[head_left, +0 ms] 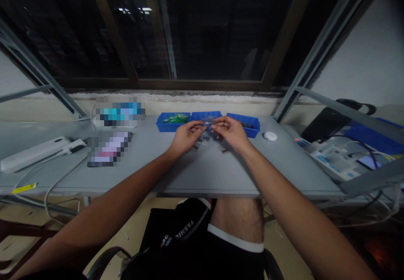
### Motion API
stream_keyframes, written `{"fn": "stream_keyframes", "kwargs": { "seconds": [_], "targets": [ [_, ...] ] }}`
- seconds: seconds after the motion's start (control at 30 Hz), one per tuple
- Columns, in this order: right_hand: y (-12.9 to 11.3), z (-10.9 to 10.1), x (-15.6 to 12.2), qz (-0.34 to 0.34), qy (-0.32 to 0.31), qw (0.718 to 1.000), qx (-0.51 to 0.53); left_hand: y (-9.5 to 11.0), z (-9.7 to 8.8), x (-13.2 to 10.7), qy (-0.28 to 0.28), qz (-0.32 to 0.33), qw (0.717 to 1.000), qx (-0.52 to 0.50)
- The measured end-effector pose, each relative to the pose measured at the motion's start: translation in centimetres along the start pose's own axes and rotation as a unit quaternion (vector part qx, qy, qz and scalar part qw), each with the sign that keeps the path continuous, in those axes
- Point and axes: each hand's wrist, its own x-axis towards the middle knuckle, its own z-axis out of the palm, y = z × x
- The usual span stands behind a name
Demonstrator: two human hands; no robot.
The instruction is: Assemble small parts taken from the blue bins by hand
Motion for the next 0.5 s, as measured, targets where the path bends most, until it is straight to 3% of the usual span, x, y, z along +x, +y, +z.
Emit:
{"fn": "stream_keyframes", "kwargs": {
  "seconds": [0.17, 0.37, 0.5],
  "targets": [
    [-0.1, 0.1, -0.2, 0.002, -0.026, 1.000, -0.003, 0.3, 0.3, 0.1, -0.005, -0.054, 0.994, -0.096],
    [-0.2, -0.5, 0.0, -0.122, -0.012, 0.981, -0.147, 1.1, 0.2, 0.0, -0.012, -0.044, 0.996, -0.082],
    [0.1, -0.3, 0.1, -0.088, -0.010, 0.987, -0.131, 1.1, 0.3, -0.2, 0.003, -0.057, 0.996, -0.068]
  ]
}}
